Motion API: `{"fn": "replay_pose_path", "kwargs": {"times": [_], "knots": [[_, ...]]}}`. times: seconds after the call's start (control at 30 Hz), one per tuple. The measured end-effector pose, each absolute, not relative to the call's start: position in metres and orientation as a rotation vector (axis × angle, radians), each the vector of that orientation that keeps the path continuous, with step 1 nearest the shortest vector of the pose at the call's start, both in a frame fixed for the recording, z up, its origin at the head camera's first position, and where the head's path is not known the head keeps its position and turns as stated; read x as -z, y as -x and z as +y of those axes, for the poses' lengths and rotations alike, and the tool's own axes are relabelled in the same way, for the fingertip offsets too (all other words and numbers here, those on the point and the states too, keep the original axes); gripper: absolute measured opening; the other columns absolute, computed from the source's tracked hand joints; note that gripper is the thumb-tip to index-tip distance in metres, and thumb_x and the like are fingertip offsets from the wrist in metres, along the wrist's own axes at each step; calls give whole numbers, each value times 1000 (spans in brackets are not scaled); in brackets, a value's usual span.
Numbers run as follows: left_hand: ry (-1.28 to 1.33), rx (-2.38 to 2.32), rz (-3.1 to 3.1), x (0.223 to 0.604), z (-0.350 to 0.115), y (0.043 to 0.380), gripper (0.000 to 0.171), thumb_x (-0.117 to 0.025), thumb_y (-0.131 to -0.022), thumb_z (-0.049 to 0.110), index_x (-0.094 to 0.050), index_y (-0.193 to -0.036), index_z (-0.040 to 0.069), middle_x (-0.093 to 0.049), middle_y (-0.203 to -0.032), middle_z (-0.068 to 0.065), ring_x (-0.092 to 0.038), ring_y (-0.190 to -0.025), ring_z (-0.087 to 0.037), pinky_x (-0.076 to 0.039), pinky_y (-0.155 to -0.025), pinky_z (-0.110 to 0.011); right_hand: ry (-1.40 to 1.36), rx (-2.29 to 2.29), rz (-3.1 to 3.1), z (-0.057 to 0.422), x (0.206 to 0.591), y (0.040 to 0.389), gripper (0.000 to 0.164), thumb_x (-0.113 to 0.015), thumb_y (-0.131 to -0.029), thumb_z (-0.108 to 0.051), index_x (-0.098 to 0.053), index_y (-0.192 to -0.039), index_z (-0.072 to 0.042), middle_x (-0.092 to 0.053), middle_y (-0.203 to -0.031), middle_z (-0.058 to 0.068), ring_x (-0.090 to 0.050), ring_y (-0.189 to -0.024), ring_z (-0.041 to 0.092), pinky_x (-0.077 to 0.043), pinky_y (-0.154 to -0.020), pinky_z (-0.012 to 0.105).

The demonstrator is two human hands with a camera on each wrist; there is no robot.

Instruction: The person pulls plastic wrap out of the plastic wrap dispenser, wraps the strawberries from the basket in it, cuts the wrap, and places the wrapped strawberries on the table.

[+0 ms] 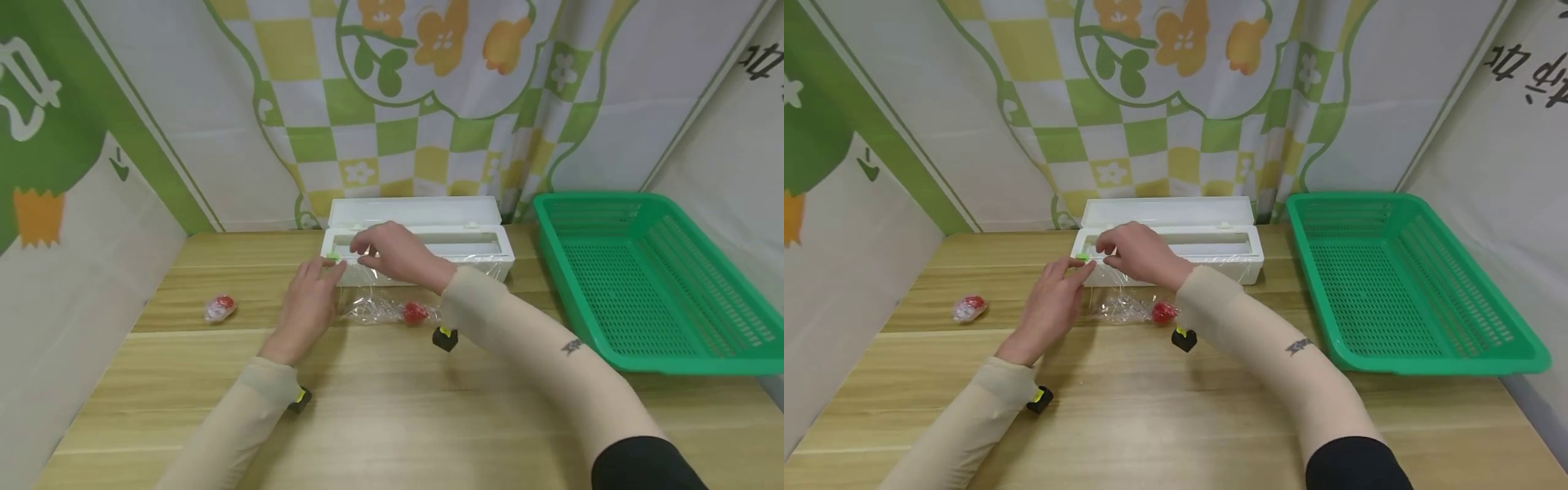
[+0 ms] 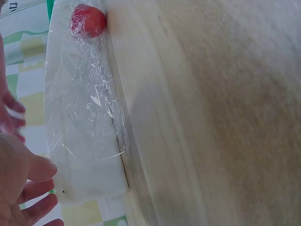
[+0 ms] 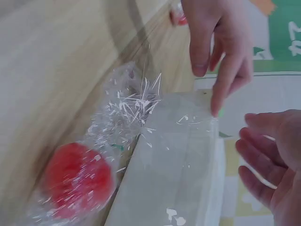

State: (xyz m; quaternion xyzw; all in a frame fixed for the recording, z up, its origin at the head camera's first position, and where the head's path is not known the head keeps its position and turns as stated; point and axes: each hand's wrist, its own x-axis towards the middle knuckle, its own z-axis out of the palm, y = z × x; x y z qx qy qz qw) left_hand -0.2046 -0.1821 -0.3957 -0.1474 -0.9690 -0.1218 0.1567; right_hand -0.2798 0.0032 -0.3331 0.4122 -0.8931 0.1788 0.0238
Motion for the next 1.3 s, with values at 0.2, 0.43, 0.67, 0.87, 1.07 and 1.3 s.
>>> {"fn": "replay_pose_path", "kwargs": {"times": [0.2, 0.43, 0.67, 0.87, 1.07, 1.3], "knots": [[455, 297, -2767, 395, -184, 205, 59, -62, -83, -7, -55, -139, 6, -56, -132, -17, -52, -118, -36, -49, -102, -45, -1339, -496, -2762, -30, 335, 293, 23, -64, -96, -13, -72, -118, -14, -73, -118, 1, -67, -108, 16, -53, -98, 31], [488, 260, -2746, 391, -186, 205, 55, -62, -79, -9, -60, -133, 3, -59, -128, -17, -55, -114, -36, -50, -101, -44, -1348, -457, -2769, -50, 340, 297, 29, -61, -95, -6, -73, -118, -18, -72, -114, 2, -65, -111, 17, -50, -103, 32], [467, 275, -2787, 387, -186, 205, 49, -58, -82, -8, -60, -131, 0, -59, -127, -17, -54, -112, -35, -50, -99, -43, -1346, -469, -2802, -57, 345, 301, 21, -64, -93, -7, -79, -102, -20, -76, -101, -3, -68, -99, 14, -53, -94, 28], [492, 163, -2762, 386, -185, 204, 55, -61, -79, -5, -57, -134, 0, -59, -128, -18, -54, -114, -36, -48, -103, -43, -1401, -439, -2773, -56, 344, 307, 20, -63, -93, -7, -79, -99, -18, -78, -97, -4, -70, -93, 14, -54, -93, 26], [519, 117, -2705, 384, -182, 205, 46, -59, -81, -7, -61, -127, -3, -61, -121, -19, -57, -109, -36, -50, -98, -42, -1507, -456, -2718, -47, 342, 312, 19, -62, -96, -9, -79, -97, -16, -77, -94, -2, -69, -88, 14, -54, -88, 26], [507, 67, -2731, 379, -177, 206, 42, -60, -83, -6, -62, -125, -5, -63, -114, -19, -58, -97, -34, -52, -88, -41, -1530, -412, -2742, -34, 341, 314, 16, -64, -95, -16, -79, -94, -16, -76, -92, 1, -68, -84, 15, -55, -88, 28]]}}
